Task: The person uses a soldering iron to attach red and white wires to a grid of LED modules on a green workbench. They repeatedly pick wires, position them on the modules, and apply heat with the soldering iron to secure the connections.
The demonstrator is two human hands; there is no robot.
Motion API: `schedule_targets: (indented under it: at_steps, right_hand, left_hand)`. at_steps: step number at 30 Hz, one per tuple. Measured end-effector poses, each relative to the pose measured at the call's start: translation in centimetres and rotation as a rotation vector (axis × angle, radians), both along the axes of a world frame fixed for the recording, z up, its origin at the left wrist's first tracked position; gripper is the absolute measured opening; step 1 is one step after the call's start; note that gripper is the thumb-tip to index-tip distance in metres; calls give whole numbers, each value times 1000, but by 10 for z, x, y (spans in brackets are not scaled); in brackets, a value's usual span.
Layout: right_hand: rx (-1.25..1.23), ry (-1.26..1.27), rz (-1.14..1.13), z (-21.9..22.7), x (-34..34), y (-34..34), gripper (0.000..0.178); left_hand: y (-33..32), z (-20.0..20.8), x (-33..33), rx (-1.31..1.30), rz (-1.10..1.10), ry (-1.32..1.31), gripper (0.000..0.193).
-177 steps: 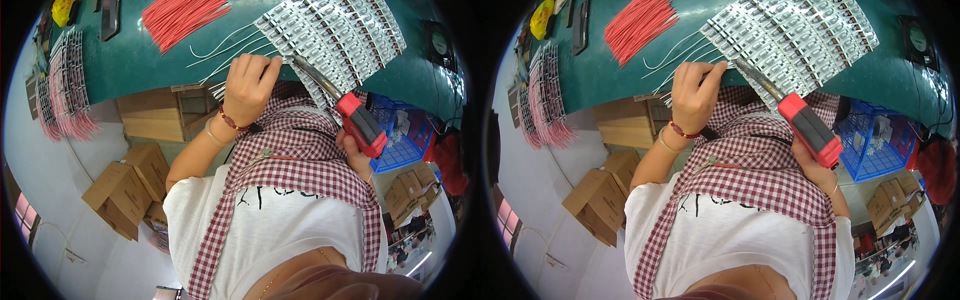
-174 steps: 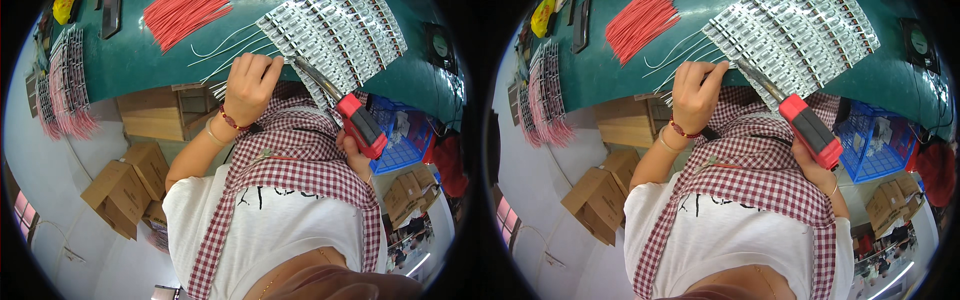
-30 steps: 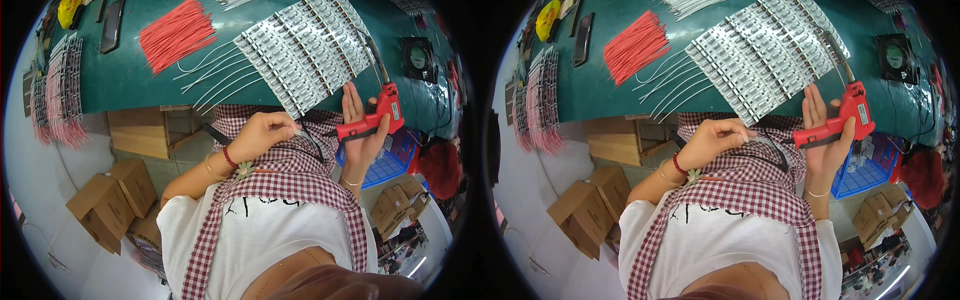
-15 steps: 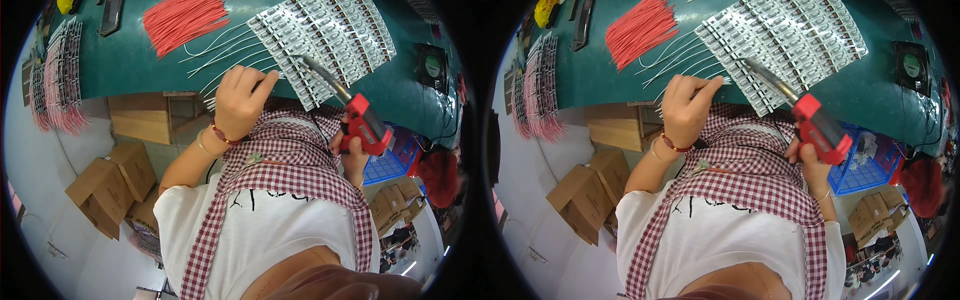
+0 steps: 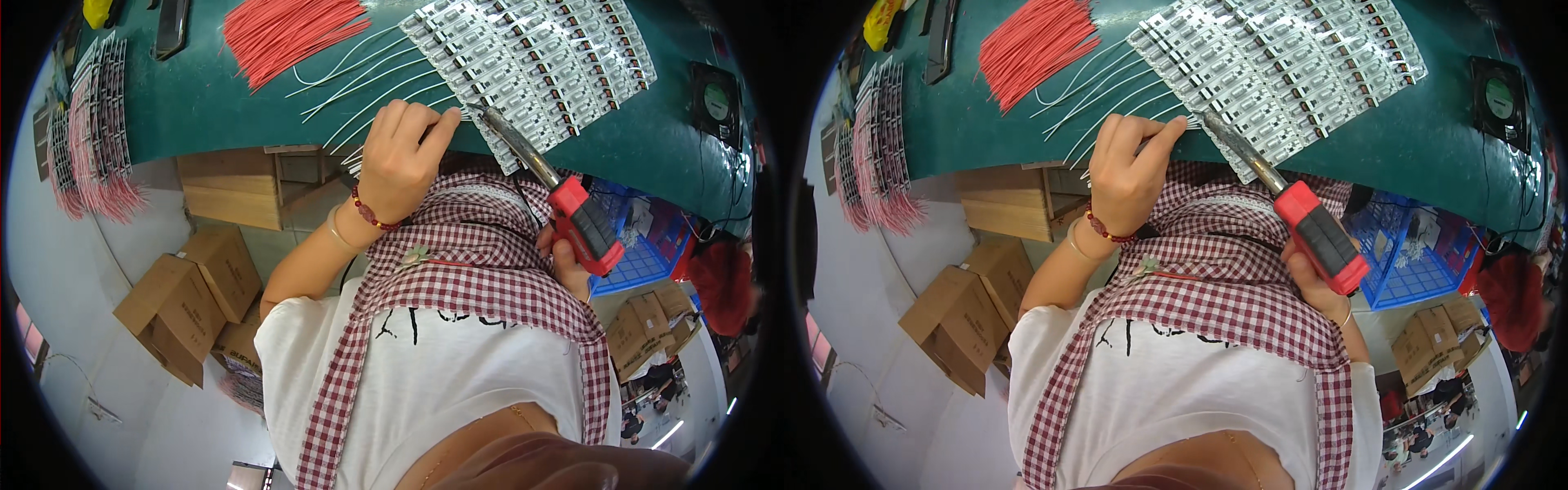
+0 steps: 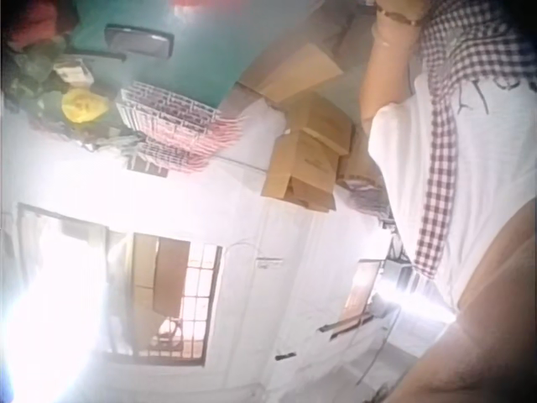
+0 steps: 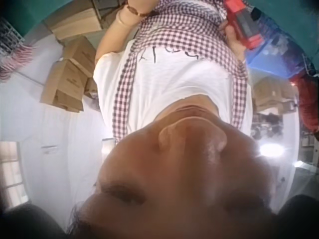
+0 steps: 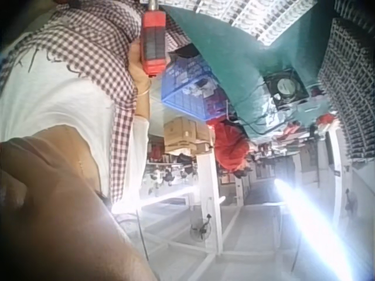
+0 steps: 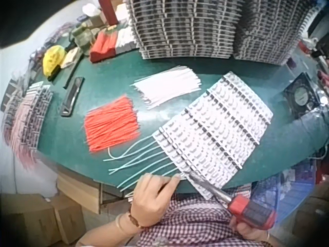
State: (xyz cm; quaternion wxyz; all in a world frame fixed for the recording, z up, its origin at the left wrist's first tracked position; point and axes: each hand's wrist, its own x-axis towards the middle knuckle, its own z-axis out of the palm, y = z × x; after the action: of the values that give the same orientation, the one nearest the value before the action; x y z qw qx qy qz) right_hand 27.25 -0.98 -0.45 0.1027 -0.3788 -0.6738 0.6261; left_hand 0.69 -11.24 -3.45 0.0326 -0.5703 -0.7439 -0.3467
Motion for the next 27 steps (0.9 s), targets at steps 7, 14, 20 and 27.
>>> schedule_targets:
  at_steps: [7, 14, 20, 27]
  right_hand:
    - [211, -97, 117, -18, 24, 1, 14]
    - [-18, 61, 19, -6, 14, 2, 34]
    - [-94, 66, -2, -3, 17, 1, 36]
    - [-26, 16, -40, -1, 12, -4, 31]
  left_hand:
    - [1, -1, 0, 5, -4, 7, 30]
    - [2, -1, 0, -5, -1, 7, 28]
    - [3, 0, 0, 36, -12, 47, 28]
    - [0, -3, 8, -14, -33, 22, 29]
